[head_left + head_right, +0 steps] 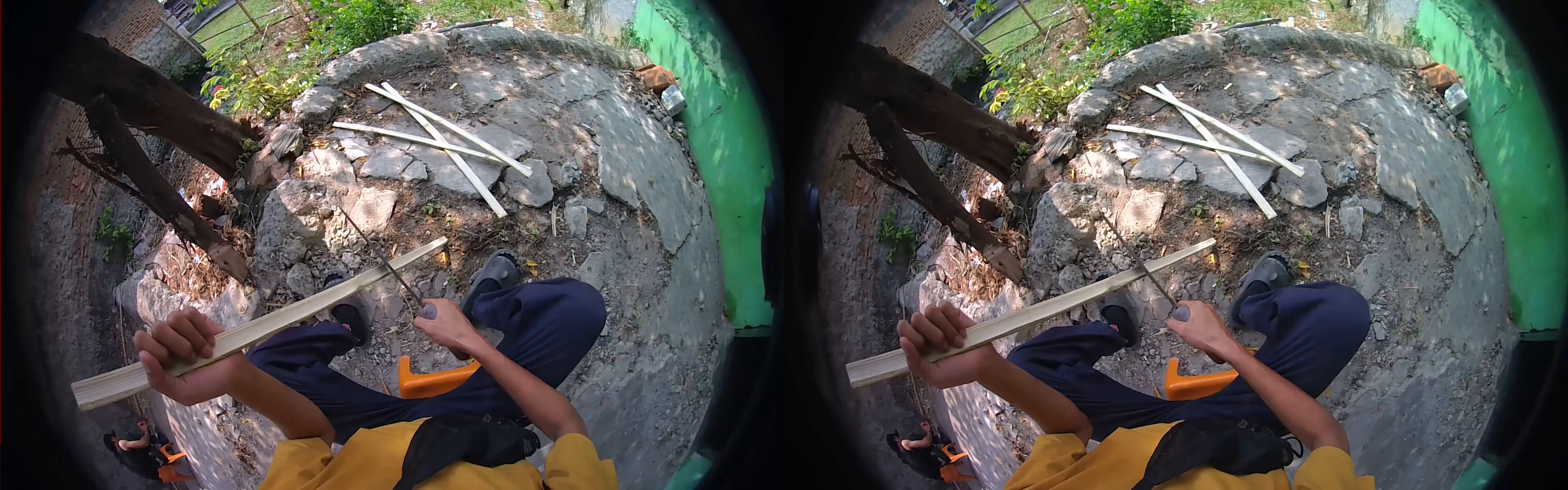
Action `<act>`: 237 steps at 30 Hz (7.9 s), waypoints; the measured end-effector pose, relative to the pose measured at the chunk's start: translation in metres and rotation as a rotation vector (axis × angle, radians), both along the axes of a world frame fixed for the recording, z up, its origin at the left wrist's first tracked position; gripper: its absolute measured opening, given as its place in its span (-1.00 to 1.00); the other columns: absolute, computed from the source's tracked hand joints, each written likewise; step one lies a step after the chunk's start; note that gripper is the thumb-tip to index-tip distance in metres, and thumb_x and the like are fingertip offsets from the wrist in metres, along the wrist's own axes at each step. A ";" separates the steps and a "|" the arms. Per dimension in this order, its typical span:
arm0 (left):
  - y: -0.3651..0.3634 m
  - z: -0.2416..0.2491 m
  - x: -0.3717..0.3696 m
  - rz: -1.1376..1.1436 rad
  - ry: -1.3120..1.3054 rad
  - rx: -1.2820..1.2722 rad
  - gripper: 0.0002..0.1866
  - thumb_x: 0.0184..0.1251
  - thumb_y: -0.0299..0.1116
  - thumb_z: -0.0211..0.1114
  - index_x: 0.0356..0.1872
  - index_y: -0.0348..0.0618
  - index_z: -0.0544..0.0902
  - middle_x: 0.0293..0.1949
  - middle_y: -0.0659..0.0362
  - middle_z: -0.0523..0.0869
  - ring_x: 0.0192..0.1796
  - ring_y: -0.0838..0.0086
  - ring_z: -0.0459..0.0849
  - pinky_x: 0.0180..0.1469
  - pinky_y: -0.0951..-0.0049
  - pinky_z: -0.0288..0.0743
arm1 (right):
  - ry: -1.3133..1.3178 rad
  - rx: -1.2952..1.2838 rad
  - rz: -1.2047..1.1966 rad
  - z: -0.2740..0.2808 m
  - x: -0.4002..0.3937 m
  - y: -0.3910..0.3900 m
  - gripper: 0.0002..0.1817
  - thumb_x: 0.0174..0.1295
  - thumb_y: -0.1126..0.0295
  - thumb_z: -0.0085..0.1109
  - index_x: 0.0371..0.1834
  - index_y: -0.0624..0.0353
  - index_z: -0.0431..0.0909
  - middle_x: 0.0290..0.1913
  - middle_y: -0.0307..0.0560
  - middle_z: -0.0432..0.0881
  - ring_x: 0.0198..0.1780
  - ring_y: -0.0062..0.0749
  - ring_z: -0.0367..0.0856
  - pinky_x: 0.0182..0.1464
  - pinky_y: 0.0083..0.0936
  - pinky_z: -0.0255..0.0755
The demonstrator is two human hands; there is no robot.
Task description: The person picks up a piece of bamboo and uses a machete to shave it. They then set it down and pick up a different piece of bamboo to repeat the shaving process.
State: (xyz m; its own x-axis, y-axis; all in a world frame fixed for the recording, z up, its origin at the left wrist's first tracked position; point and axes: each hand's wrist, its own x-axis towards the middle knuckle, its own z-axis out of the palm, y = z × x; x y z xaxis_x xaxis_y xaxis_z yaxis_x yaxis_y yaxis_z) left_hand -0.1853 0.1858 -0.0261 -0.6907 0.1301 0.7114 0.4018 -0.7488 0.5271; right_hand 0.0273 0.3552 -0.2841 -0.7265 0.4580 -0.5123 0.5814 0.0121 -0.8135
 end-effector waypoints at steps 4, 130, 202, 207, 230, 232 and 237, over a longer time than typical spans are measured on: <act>-0.023 0.034 -0.037 -0.034 0.112 -0.070 -0.67 0.55 -0.10 0.02 -0.45 0.04 0.26 -0.74 0.35 0.15 -0.74 0.69 0.05 -0.65 0.60 -0.03 | 0.092 -0.357 0.085 0.016 -0.005 -0.005 -0.60 0.13 0.18 0.29 -0.22 0.38 0.62 -0.51 -0.02 0.66 -0.49 -0.34 0.64 -0.35 -0.36 0.52; -0.030 -0.062 0.040 -0.049 0.087 -0.214 -0.39 0.44 0.03 0.10 -0.76 0.01 0.10 -0.89 0.37 0.11 -0.88 0.64 0.09 -0.78 0.62 -0.07 | 0.251 0.007 0.381 0.016 -0.030 -0.047 -0.66 0.04 0.23 0.27 -0.26 0.31 0.62 -0.52 0.21 0.61 -0.39 0.16 0.64 -0.24 -0.13 0.50; 0.012 -0.052 -0.030 0.217 -0.133 -0.113 -0.18 0.25 0.67 -0.25 -0.62 0.01 0.17 -0.77 0.29 0.18 -0.75 0.62 0.10 -0.69 0.59 -0.07 | 0.397 -0.202 0.286 0.076 -0.055 -0.062 -0.82 0.08 0.46 0.24 -0.24 0.27 0.59 -0.51 -0.21 0.57 -0.52 -0.64 0.45 -0.43 -0.52 0.35; 0.019 -0.052 -0.019 0.218 -0.098 -0.110 -0.17 0.25 0.67 -0.27 -0.62 0.02 0.15 -0.77 0.30 0.17 -0.75 0.62 0.08 -0.69 0.60 -0.09 | 0.502 -0.165 0.219 0.047 -0.053 -0.067 -0.81 0.10 0.39 0.25 -0.29 0.28 0.59 -0.58 0.00 0.56 -0.53 -0.39 0.52 -0.35 -0.36 0.45; 0.016 -0.059 -0.014 0.142 -0.064 -0.100 -0.18 0.27 0.65 -0.24 -0.63 0.01 0.19 -0.78 0.27 0.18 -0.75 0.60 0.08 -0.69 0.57 -0.06 | 0.491 -0.118 0.280 0.061 -0.062 -0.060 -0.84 0.11 0.44 0.22 -0.32 0.32 0.54 -0.55 -0.19 0.54 -0.47 -0.64 0.45 -0.36 -0.46 0.41; 0.014 -0.058 -0.013 0.142 -0.068 -0.109 -0.17 0.25 0.67 -0.27 -0.65 0.02 0.17 -0.79 0.29 0.17 -0.75 0.62 0.07 -0.68 0.57 -0.08 | 0.408 -0.211 0.204 0.055 -0.062 -0.056 -0.79 0.07 0.36 0.25 -0.35 0.30 0.56 -0.60 0.04 0.54 -0.54 -0.31 0.53 -0.36 -0.28 0.43; 0.018 -0.059 -0.005 0.166 -0.089 -0.128 -0.16 0.23 0.69 -0.29 -0.66 0.02 0.15 -0.79 0.31 0.16 -0.75 0.64 0.07 -0.66 0.57 -0.10 | 0.356 -0.165 0.268 0.096 -0.060 -0.051 -0.80 0.07 0.38 0.24 -0.33 0.30 0.55 -0.59 -0.04 0.53 -0.52 -0.46 0.49 -0.37 -0.36 0.41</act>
